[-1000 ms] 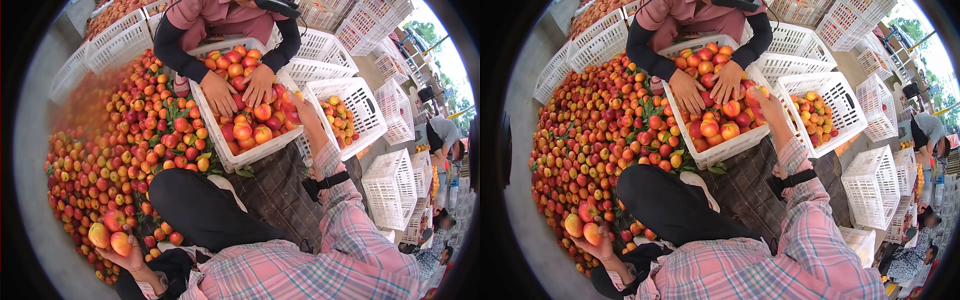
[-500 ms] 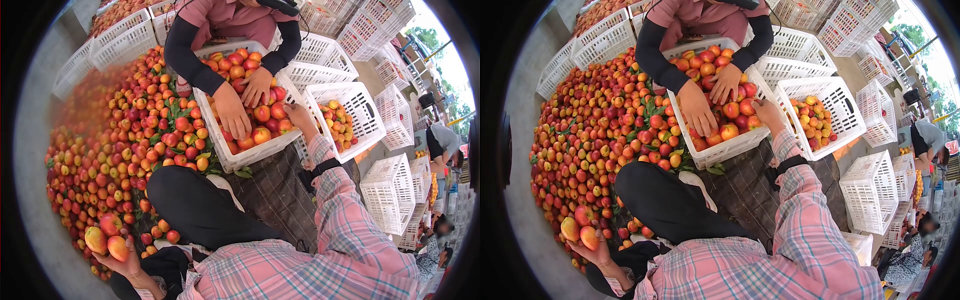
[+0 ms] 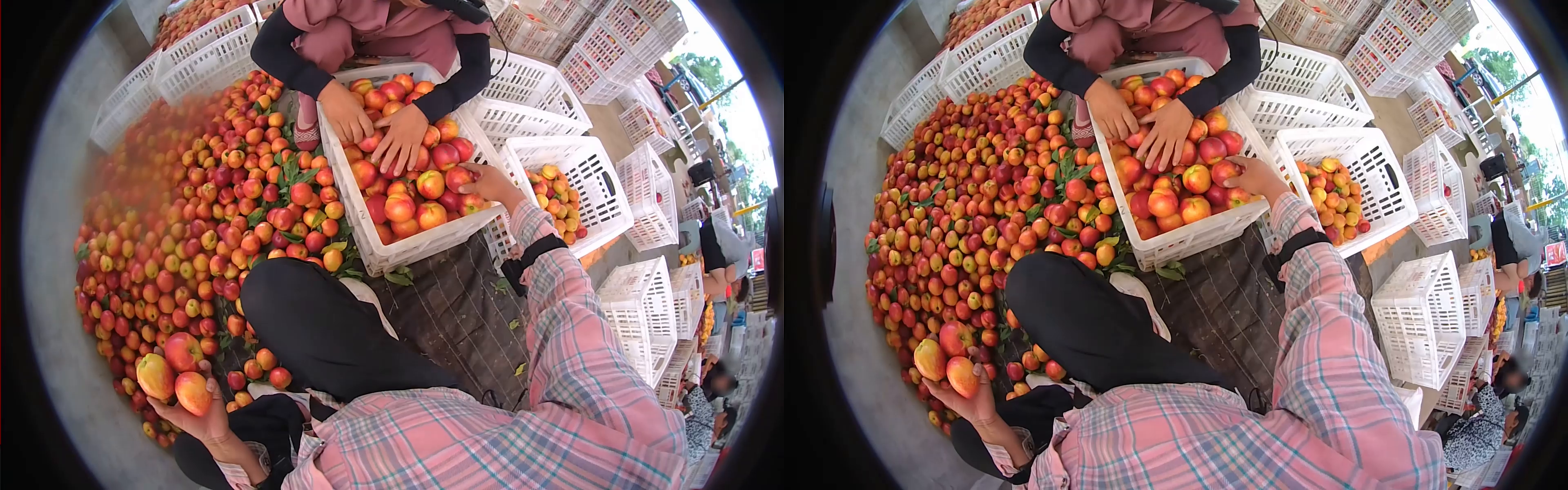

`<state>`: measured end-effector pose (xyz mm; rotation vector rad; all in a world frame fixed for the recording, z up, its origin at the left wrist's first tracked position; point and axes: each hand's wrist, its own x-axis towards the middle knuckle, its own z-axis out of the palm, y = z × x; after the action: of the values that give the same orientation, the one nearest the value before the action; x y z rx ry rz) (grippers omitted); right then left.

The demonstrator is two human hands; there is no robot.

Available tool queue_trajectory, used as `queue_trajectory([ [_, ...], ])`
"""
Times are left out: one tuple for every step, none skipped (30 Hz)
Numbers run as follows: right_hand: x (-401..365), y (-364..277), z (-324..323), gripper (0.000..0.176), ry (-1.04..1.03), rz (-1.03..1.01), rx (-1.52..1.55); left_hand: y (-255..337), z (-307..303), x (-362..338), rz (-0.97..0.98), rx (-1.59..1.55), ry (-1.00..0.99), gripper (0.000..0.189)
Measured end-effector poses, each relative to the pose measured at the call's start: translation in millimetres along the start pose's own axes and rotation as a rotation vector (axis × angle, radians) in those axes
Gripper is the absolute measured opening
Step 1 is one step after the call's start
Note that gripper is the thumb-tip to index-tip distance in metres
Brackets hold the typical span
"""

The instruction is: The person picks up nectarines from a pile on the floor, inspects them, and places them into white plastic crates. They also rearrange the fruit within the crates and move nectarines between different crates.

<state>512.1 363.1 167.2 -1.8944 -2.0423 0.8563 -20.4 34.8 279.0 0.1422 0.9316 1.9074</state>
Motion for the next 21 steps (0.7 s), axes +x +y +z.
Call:
queue_trajectory([
  [1.8, -2.3, -3.5, 0.062, -0.020, 0.002, -0.085, 0.2, -0.4, -1.3, -0.027, -0.026, 0.006, 0.070],
  [1.8, -4.4, -4.5, 0.062, -0.040, 0.006, -0.170, 0.8, -0.7, -2.4, -0.056, -0.051, 0.011, 0.070],
  [1.3, -5.2, -0.5, 0.062, -0.043, 0.008, -0.168, 1.2, -0.5, -3.5, -0.057, -0.049, 0.013, 0.070],
  [1.9, -7.3, 5.3, 0.060, 0.022, 0.011, -0.202, 1.1, 0.2, -4.3, -0.050, -0.044, 0.028, 0.070],
  [2.3, -9.5, 10.3, 0.058, 0.088, 0.015, -0.236, 1.0, 0.8, -4.5, -0.043, -0.041, 0.042, 0.070],
  [-0.2, -15.2, 13.5, 0.058, 0.091, 0.016, -0.238, 1.5, 1.3, -4.5, -0.045, -0.043, 0.040, 0.070],
  [-5.0, -22.4, 15.6, 0.056, 0.135, 0.040, -0.254, 2.6, 1.6, -4.5, -0.038, -0.036, 0.051, 0.070],
  [-9.7, -25.6, 15.7, 0.054, 0.179, 0.062, -0.270, 3.8, 1.6, -4.7, -0.030, -0.029, 0.062, 0.070],
  [-13.1, -24.3, 14.5, 0.052, 0.192, 0.044, -0.281, 5.8, 1.1, -5.5, -0.014, 0.000, 0.041, 0.072],
  [-13.7, -21.3, 8.7, 0.052, 0.196, 0.045, -0.285, 8.0, -2.0, -6.3, -0.017, -0.004, 0.039, 0.072],
  [-14.3, -16.0, -0.3, 0.052, 0.205, 0.061, -0.227, 10.5, -6.3, -7.5, 0.000, -0.005, 0.028, 0.068],
  [-14.8, -12.1, -9.3, 0.052, 0.214, 0.077, -0.167, 12.3, -6.3, -8.8, 0.017, -0.005, 0.019, 0.065],
  [-14.4, -8.5, -16.8, 0.049, 0.274, 0.135, -0.117, 14.2, -6.0, -11.2, -0.018, -0.034, -0.015, 0.066],
  [-12.8, -5.9, -20.8, 0.049, 0.272, 0.136, -0.117, 13.5, -5.9, -11.9, -0.019, -0.033, -0.013, 0.066],
  [-13.6, -8.4, -25.6, 0.045, 0.314, 0.111, -0.209, 12.7, -5.9, -12.0, 0.003, -0.008, 0.013, 0.068],
  [-15.8, -10.5, -29.9, 0.042, 0.358, 0.087, -0.301, 11.7, -5.7, -10.9, 0.023, 0.017, 0.037, 0.069],
  [-17.2, -13.9, -29.4, 0.038, 0.344, 0.104, -0.369, 10.1, -7.2, -9.2, 0.019, 0.017, 0.033, 0.069],
  [-15.9, -13.0, -27.5, 0.038, 0.346, 0.106, -0.370, 8.3, -8.3, -7.5, 0.007, 0.000, 0.077, 0.069],
  [-13.0, -9.8, -23.1, 0.038, 0.335, 0.024, -0.494, 7.2, -9.6, -6.5, -0.002, -0.017, 0.123, 0.069],
  [-10.0, -6.2, -18.1, 0.037, 0.319, -0.060, -0.617, 6.0, -10.9, -6.5, 0.000, -0.017, 0.124, 0.069],
  [-1.4, -4.4, -15.9, 0.040, 0.180, -0.032, -0.715, 4.3, -8.4, -7.3, -0.013, -0.014, 0.105, 0.069],
])
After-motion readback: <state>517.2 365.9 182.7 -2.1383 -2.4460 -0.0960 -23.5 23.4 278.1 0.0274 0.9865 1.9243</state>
